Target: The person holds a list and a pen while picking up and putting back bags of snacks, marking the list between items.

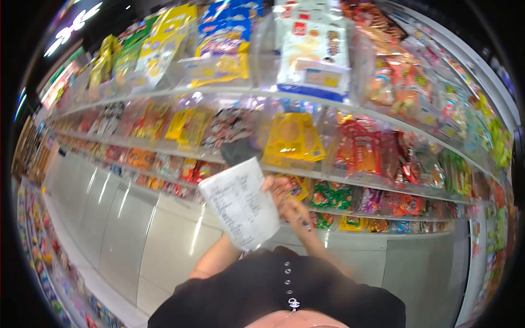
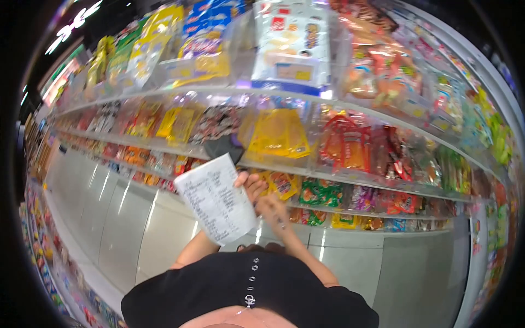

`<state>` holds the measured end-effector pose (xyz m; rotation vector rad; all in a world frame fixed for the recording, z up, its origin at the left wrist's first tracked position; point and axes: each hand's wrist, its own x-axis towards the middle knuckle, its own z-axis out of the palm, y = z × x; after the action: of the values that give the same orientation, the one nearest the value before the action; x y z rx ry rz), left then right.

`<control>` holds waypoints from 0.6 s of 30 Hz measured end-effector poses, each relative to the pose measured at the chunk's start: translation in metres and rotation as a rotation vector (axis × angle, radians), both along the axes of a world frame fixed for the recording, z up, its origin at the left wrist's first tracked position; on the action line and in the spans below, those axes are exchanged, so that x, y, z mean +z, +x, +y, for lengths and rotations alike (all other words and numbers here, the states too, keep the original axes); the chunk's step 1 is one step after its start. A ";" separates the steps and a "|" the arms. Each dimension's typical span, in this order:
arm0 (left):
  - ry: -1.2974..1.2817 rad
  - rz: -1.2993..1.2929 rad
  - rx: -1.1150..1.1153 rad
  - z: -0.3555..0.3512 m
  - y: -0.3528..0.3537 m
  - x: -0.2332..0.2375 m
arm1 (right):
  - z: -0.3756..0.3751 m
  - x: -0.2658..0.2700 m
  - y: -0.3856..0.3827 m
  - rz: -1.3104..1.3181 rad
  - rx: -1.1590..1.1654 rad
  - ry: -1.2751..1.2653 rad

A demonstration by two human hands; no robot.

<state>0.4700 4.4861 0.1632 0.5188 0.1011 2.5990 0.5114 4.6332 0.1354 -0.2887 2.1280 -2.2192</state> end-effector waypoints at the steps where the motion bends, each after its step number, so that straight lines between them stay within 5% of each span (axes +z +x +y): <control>1: -0.013 0.026 -0.032 0.007 0.002 0.011 | -0.001 -0.006 0.002 0.052 0.022 0.095; 4: -0.226 0.123 0.001 0.010 0.015 0.031 | -0.003 0.016 0.011 -0.105 0.132 -0.007; 7: -0.657 0.272 0.191 0.001 0.008 -0.001 | 0.005 0.005 0.002 -0.036 0.231 0.017; 10: -0.699 0.232 0.142 -0.018 -0.010 -0.026 | 0.014 0.008 0.007 -0.024 0.006 0.057; 13: -0.902 -0.092 0.406 -0.026 0.005 -0.018 | 0.023 0.010 0.013 -0.037 -0.135 -0.078; 16: -0.903 -0.123 0.477 -0.039 0.011 -0.040 | 0.025 0.007 0.016 -0.045 -0.163 -0.113; 18: -1.196 0.142 0.437 -0.047 0.019 -0.028 | 0.023 0.007 0.021 -0.052 -0.109 -0.103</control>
<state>0.4894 4.4395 0.1349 0.2130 1.8136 2.2955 0.5322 4.6560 0.1420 -0.1207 2.0544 -2.3726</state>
